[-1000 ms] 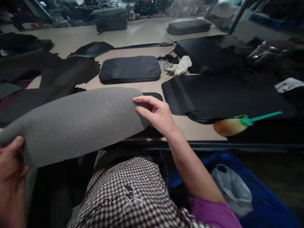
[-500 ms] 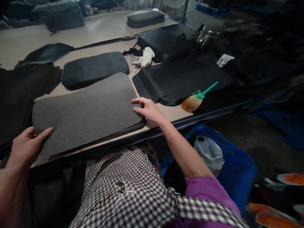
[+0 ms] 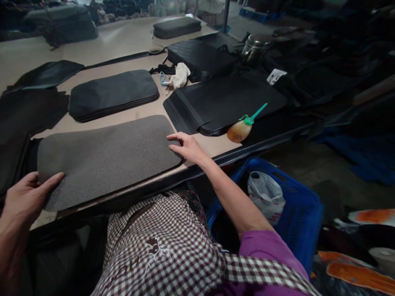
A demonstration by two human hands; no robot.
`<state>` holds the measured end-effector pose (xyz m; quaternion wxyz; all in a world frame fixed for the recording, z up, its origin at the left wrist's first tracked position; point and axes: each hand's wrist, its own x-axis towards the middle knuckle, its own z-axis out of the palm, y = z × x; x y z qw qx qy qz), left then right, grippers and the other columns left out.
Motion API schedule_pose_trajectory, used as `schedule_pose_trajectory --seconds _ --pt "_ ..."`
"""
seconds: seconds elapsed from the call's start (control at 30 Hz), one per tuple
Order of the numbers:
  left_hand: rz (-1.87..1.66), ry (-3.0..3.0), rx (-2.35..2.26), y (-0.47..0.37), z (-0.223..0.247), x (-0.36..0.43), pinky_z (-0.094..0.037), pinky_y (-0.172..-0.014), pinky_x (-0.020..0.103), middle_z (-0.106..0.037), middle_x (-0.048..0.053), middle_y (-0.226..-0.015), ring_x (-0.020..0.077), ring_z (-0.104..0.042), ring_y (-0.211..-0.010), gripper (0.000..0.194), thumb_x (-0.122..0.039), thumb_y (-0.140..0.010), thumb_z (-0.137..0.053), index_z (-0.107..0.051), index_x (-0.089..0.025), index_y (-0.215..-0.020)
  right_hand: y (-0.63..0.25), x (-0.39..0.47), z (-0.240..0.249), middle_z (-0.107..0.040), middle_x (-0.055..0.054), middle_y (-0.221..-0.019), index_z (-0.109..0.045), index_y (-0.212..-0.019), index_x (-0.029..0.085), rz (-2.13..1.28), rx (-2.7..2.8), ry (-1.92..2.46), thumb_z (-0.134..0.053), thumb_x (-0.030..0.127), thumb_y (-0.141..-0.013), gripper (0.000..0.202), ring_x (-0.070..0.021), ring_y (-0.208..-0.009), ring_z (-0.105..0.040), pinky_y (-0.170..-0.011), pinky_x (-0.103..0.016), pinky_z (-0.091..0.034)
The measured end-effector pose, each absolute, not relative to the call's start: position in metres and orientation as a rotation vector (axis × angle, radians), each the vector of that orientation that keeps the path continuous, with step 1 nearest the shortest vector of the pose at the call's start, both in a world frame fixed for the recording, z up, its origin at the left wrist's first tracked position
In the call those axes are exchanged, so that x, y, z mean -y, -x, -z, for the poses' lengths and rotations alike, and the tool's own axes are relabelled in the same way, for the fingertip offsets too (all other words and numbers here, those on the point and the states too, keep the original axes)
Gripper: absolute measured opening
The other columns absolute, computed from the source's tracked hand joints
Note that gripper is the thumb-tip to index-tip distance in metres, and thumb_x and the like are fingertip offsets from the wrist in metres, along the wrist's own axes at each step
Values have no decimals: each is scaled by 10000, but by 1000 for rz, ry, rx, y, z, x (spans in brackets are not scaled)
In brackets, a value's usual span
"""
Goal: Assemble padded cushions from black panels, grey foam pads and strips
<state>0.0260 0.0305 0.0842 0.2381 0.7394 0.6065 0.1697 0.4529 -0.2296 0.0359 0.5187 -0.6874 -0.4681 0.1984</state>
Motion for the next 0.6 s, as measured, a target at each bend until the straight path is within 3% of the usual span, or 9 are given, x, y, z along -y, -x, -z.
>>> schedule_pose_trajectory --seconds 0.2,0.4,0.6 --pt "-568 -1838 -1543 -25 -75 -34 -503 -580 207 -712 -204 -729 91 -618 -649 387 -665 -748 -802 -706 -395 -1008 -452 230 -27 -724 -56 -1118 -772 -1188 187 -347 1210 1653 -738 272 -863 338 -183 -862 -615 -782 -326 -489" --pt "-577 -1835 -1536 -29 -72 -37 -573 -659 254 -746 -194 -803 114 -665 -726 352 -632 -758 -805 -726 -401 -1012 -451 230 -26 -722 -70 -1120 -761 -1189 186 -265 1293 1718 -722 242 -883 313 -226 -963 -656 -929 -385 -521" --pt "-598 -2057 -1426 -30 -74 -40 -582 -777 286 -785 -40 -1009 171 -682 -862 454 -562 -791 -779 -736 -232 -1100 -442 237 -28 -680 -140 -1214 -732 -1212 187 26 1449 1839 -665 310 -950 297 -317 -1143 -632 -1020 -475 -503"
